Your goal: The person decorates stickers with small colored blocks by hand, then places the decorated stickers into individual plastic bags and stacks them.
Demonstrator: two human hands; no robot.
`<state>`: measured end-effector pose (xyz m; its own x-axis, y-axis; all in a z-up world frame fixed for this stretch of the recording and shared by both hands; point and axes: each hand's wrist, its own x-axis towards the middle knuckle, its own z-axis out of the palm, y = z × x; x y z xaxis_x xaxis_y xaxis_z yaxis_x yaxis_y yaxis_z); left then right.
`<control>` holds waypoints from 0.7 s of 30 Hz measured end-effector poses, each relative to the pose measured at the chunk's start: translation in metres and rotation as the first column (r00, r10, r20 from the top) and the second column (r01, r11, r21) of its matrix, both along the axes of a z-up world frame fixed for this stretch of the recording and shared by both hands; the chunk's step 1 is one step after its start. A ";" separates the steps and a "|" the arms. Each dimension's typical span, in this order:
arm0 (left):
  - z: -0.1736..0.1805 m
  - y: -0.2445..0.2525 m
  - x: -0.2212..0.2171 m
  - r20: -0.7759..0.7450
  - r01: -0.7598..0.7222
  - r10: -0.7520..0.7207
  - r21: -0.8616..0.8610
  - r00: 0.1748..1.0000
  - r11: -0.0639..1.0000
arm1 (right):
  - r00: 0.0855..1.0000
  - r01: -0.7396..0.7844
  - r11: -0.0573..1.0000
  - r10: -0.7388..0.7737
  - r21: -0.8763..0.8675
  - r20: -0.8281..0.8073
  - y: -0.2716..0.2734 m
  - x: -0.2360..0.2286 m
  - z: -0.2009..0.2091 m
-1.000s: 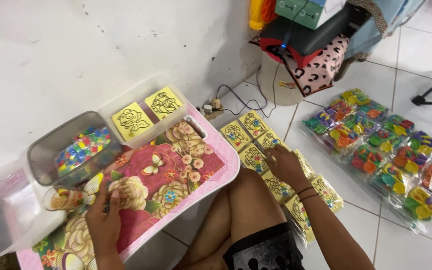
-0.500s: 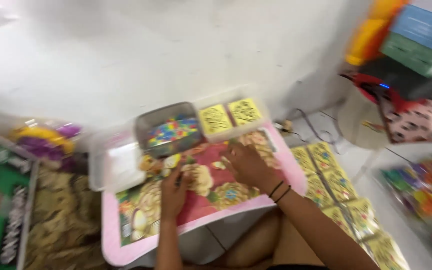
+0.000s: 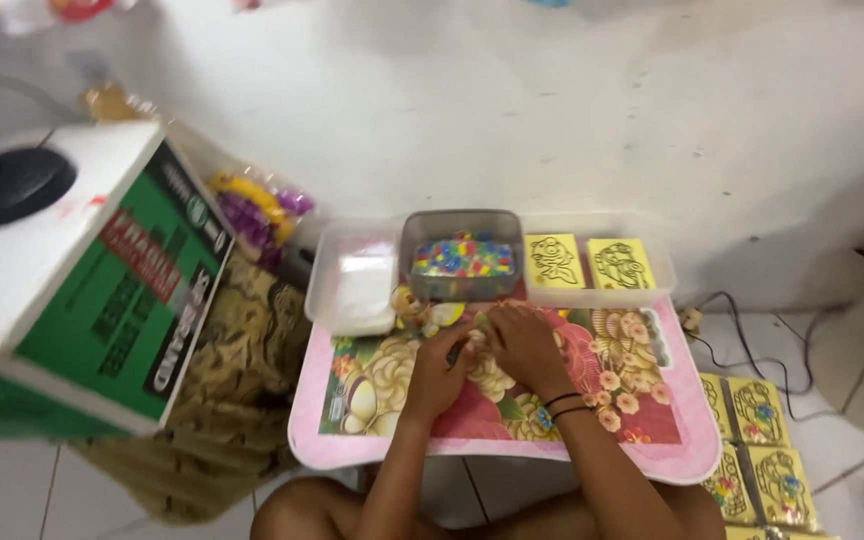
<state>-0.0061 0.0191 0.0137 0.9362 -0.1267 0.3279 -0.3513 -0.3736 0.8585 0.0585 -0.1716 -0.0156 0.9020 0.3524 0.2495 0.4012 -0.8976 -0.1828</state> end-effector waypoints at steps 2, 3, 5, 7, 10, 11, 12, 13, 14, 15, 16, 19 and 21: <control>0.010 -0.004 -0.006 0.131 -0.072 0.081 -0.072 0.988 0.995 | 1.000 -0.017 0.998 0.018 0.067 -0.009 0.001 -0.008 0.012; 0.016 -0.006 -0.009 0.256 -0.113 0.146 -0.137 0.956 0.984 | 1.000 -0.010 0.990 0.013 0.143 -0.020 0.002 -0.012 0.018; 0.018 -0.003 -0.011 0.357 -0.183 0.227 -0.152 0.906 0.971 | 0.999 -0.015 0.980 0.024 0.198 -0.040 -0.003 -0.011 0.019; 0.022 0.003 -0.005 0.458 -0.253 0.303 -0.168 0.836 0.953 | 0.998 -0.023 0.967 0.039 0.255 -0.056 -0.005 -0.012 0.025; 0.035 0.026 0.011 0.574 -0.381 0.424 -0.202 0.700 0.902 | 0.996 0.003 0.947 0.025 0.322 -0.084 -0.003 -0.017 0.028; 0.046 0.035 0.020 0.543 -0.429 0.441 -0.158 0.714 0.889 | 0.996 0.022 0.940 0.009 0.339 -0.088 -0.005 -0.013 0.023; 0.058 0.045 0.029 0.512 -0.473 0.460 -0.114 0.726 0.874 | 0.996 0.040 0.934 -0.007 0.356 -0.093 -0.007 -0.009 0.019; 0.065 0.059 0.038 0.513 -0.480 0.464 -0.111 0.722 0.870 | 0.996 0.032 0.933 0.001 0.359 -0.092 -0.004 -0.014 0.029; 0.072 0.073 0.047 0.451 -0.478 0.415 0.029 0.790 0.878 | 0.991 0.067 0.920 -0.015 0.387 -0.135 -0.001 -0.020 0.040; 0.080 0.088 0.056 0.376 -0.457 0.372 0.168 0.849 0.873 | 0.984 0.102 0.904 -0.030 0.414 -0.177 0.002 -0.025 0.050; 0.060 0.103 0.081 0.379 -0.465 0.378 0.171 0.845 0.869 | 0.984 0.093 0.903 -0.020 0.419 -0.176 0.000 -0.027 0.048; 0.013 0.148 0.147 0.085 -0.428 0.451 0.508 0.888 0.747 | 0.982 0.113 0.914 -0.044 0.389 -0.182 0.001 -0.025 0.047; -0.017 0.163 0.174 -0.086 -0.207 0.381 0.721 0.921 0.662 | 0.972 0.157 0.904 -0.071 0.397 -0.222 0.000 -0.025 0.045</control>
